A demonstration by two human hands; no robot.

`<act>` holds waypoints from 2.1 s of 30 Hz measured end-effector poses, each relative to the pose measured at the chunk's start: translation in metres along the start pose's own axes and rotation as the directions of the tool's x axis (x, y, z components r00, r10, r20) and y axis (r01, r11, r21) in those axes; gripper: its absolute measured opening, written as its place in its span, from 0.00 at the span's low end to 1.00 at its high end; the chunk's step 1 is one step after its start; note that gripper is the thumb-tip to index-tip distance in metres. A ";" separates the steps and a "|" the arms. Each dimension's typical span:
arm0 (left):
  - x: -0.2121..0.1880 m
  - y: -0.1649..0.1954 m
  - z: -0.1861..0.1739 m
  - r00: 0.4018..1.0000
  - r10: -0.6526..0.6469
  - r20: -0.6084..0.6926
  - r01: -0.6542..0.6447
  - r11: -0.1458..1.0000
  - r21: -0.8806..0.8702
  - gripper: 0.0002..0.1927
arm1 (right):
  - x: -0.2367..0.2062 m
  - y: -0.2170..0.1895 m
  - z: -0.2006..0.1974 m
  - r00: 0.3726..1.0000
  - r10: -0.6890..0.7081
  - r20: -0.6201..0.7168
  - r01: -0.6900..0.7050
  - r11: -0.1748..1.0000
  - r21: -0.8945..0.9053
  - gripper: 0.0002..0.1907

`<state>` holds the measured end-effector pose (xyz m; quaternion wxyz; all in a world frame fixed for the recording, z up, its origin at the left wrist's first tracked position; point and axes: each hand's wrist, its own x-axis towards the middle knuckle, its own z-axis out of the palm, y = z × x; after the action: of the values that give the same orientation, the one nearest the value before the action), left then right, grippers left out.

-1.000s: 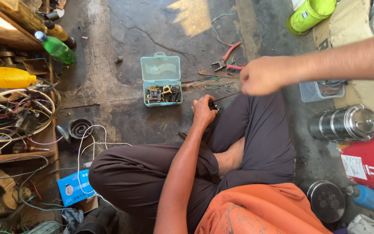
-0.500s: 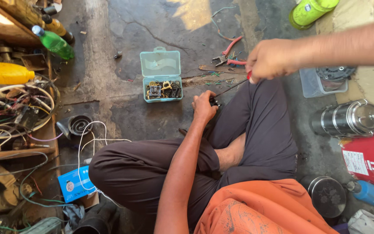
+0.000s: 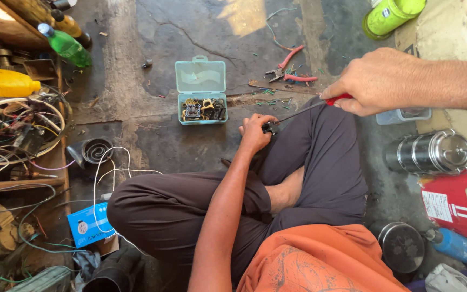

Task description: The person sits cross-legged on the floor and uses a red screwdriver to tighten screws on a small black electrical component. They then pick up a small brass-colored metal piece from a nearby container and attach it to the component, continuing to adjust and tighten the assembly.

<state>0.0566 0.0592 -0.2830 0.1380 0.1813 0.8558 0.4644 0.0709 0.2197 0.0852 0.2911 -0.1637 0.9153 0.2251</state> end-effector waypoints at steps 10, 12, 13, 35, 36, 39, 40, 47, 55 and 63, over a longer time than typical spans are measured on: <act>-0.003 0.002 -0.002 1.000 -0.006 0.010 0.006 1.000 0.004 0.19 | 0.001 -0.004 -0.004 1.000 -0.002 0.006 0.002 0.999 0.036 0.21; -0.002 0.001 -0.002 1.000 -0.015 0.014 0.015 1.000 0.002 0.18 | 0.002 -0.005 -0.004 1.000 0.004 0.012 -0.004 1.000 0.030 0.21; -0.002 0.001 -0.001 1.000 -0.019 0.017 0.019 1.000 0.000 0.18 | 0.002 -0.006 -0.004 1.000 0.007 0.015 -0.007 1.000 0.027 0.21; -0.001 0.001 -0.001 1.000 -0.006 0.031 0.005 1.000 0.023 0.17 | 0.000 -0.028 0.016 0.707 -0.690 -0.156 0.443 0.604 -0.663 0.12; -0.001 0.001 -0.001 0.999 -0.004 0.033 0.004 1.000 0.020 0.16 | 0.001 -0.032 0.015 0.816 -0.563 -0.127 0.431 0.741 -0.515 0.13; -0.002 0.002 -0.003 1.000 0.006 0.024 -0.006 1.000 -0.001 0.16 | 0.004 -0.037 0.007 0.985 -0.110 -0.135 0.112 0.994 0.007 0.14; -0.001 0.002 -0.003 1.000 0.010 0.015 -0.010 1.000 -0.010 0.16 | 0.006 -0.036 0.003 0.991 0.057 -0.123 -0.033 0.981 0.192 0.14; 0.000 0.000 -0.002 0.999 0.015 -0.035 -0.016 0.999 -0.039 0.12 | -0.013 -0.020 -0.005 0.868 -0.004 -0.497 0.348 0.718 0.602 0.17; -0.001 -0.006 -0.003 0.998 0.059 -0.006 -0.059 0.998 -0.027 0.14 | -0.035 -0.059 0.051 0.487 0.352 -0.800 0.387 0.733 0.559 0.18; -0.003 -0.010 -0.007 0.999 0.045 0.006 -0.045 0.999 -0.002 0.12 | -0.035 -0.082 0.073 0.279 0.551 -0.786 0.277 0.738 0.616 0.24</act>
<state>0.0548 0.0477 -0.2881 0.1302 0.2016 0.8508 0.4675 0.1672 0.1930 0.0278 -0.2976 -0.0622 0.9252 -0.2271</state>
